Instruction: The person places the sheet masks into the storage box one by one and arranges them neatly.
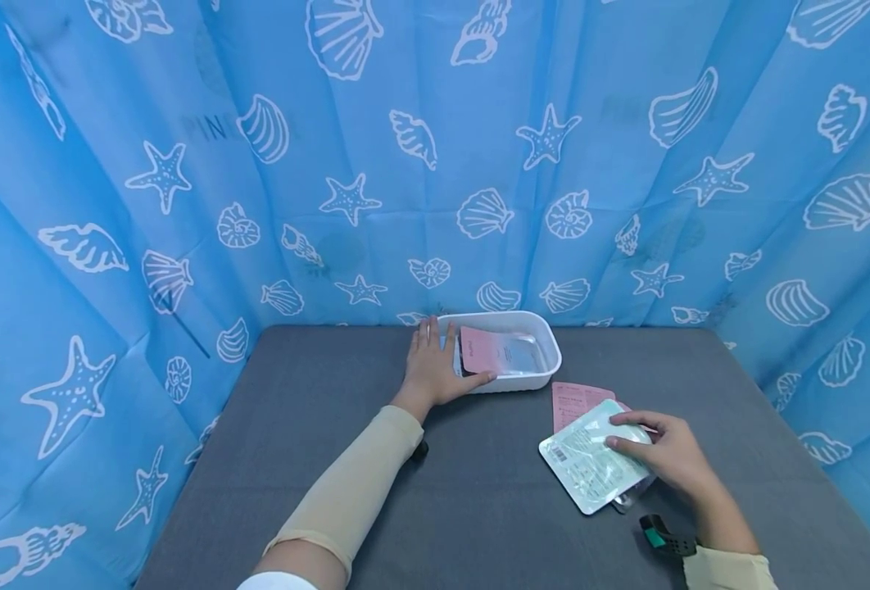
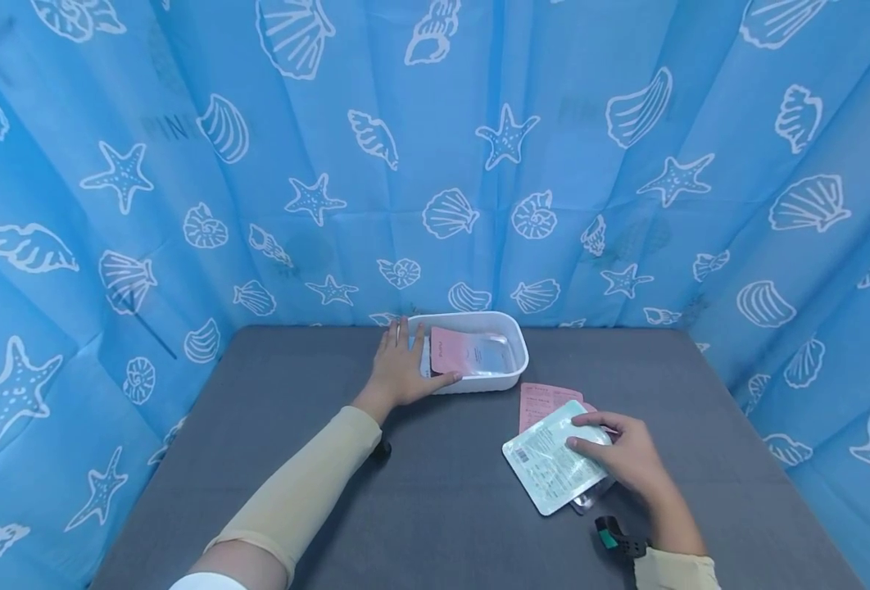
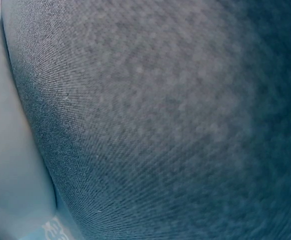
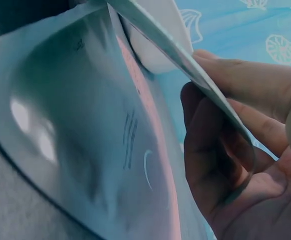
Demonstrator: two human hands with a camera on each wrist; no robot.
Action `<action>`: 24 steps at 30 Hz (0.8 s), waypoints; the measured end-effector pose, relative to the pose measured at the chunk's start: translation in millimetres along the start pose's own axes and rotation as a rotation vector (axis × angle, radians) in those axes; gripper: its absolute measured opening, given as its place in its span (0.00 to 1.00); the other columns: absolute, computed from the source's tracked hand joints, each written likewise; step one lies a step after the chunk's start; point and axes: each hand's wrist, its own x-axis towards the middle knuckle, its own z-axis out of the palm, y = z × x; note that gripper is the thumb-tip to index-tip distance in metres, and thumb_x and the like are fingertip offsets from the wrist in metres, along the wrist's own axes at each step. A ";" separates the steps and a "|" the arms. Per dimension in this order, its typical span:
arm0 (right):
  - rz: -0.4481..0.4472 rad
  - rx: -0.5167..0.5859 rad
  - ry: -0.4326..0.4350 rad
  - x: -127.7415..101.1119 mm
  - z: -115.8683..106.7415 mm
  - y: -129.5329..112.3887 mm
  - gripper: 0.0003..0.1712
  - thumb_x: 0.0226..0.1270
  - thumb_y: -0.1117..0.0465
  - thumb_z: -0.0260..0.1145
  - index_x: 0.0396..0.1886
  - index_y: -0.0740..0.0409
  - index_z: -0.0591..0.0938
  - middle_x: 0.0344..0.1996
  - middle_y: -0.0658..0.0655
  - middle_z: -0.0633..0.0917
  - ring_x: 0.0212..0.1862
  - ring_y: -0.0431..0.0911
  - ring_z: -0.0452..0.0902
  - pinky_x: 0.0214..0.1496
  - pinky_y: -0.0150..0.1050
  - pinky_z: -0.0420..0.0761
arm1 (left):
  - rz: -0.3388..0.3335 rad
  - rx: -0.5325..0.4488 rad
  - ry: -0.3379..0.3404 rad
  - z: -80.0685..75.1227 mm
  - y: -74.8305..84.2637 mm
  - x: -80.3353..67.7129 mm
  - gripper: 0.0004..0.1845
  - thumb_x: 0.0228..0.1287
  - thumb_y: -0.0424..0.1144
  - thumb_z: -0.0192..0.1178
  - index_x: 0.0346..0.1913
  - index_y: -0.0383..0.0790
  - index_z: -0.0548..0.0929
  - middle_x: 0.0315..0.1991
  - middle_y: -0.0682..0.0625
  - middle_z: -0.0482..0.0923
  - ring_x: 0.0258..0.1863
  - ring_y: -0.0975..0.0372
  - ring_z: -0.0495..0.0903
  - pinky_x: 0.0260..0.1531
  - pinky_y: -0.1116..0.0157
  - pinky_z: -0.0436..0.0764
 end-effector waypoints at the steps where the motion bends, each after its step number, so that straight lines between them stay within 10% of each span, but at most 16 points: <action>1: 0.000 0.006 0.007 0.6 0.5 -0.3 0.29 0.67 0.47 0.78 0.59 0.61 0.88 0.69 0.73 0.79 0.59 0.56 0.77 0.39 0.30 0.79 | 0.000 0.002 -0.003 0.3 0.1 -0.2 0.71 0.54 0.91 0.44 0.88 0.43 0.46 0.88 0.37 0.38 0.88 0.43 0.39 0.85 0.45 0.46; 11: 0.011 0.102 0.142 4.5 2.5 -12.6 0.31 0.67 0.50 0.79 0.62 0.63 0.86 0.68 0.73 0.80 0.47 0.35 0.76 0.37 0.27 0.80 | 0.007 -0.003 0.012 1.4 0.1 -1.6 0.70 0.55 0.91 0.44 0.88 0.42 0.47 0.88 0.37 0.39 0.88 0.42 0.39 0.85 0.44 0.46; 24: 0.070 0.235 0.231 13.1 6.5 -32.7 0.30 0.68 0.53 0.79 0.65 0.63 0.85 0.64 0.70 0.81 0.34 0.36 0.80 0.33 0.32 0.86 | -0.006 0.009 0.008 1.6 1.2 -0.8 0.71 0.54 0.91 0.44 0.88 0.43 0.46 0.88 0.37 0.39 0.88 0.43 0.39 0.85 0.45 0.46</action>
